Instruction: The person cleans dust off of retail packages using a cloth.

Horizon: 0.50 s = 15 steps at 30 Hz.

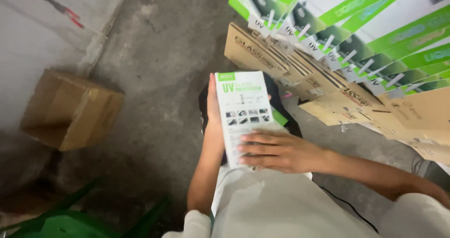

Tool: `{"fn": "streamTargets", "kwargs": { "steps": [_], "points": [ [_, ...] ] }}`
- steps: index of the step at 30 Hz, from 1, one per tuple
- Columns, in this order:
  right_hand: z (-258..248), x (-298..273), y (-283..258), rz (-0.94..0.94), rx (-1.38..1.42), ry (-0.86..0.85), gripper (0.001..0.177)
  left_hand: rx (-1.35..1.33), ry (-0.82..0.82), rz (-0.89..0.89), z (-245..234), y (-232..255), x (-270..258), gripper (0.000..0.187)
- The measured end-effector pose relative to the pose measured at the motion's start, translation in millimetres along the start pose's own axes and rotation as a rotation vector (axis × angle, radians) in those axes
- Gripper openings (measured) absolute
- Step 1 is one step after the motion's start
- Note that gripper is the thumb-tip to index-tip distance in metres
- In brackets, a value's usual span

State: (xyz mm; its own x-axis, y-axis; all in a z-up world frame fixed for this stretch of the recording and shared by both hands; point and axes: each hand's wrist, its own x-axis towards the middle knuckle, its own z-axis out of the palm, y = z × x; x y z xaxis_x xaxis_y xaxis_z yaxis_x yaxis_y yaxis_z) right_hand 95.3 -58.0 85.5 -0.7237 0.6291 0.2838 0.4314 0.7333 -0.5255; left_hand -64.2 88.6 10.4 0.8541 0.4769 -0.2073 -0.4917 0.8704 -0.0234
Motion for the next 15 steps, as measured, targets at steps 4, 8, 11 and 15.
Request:
{"fn": "streamTargets", "kwargs": {
  "steps": [4, 8, 11, 15],
  "points": [
    [14.8, -4.6, -4.8, -0.206, -0.353, -0.052, 0.057, -0.105, -0.081, -0.071, -23.5, -28.3, 19.8, 0.103],
    [10.9, -11.4, -14.8, -0.187, -0.228, -0.145, 0.052, -0.128, -0.087, -0.137, -23.2, -37.7, 27.0, 0.101],
    [5.9, -33.5, -10.1, -0.171, -0.250, -0.196, 0.050, -0.084, -0.064, -0.144, -18.7, -20.8, 21.1, 0.102],
    [-8.3, -20.9, -13.2, -0.257, -0.286, -0.169, 0.044, -0.096, -0.239, -0.148, -21.0, -26.8, 22.8, 0.101]
  ]
}}
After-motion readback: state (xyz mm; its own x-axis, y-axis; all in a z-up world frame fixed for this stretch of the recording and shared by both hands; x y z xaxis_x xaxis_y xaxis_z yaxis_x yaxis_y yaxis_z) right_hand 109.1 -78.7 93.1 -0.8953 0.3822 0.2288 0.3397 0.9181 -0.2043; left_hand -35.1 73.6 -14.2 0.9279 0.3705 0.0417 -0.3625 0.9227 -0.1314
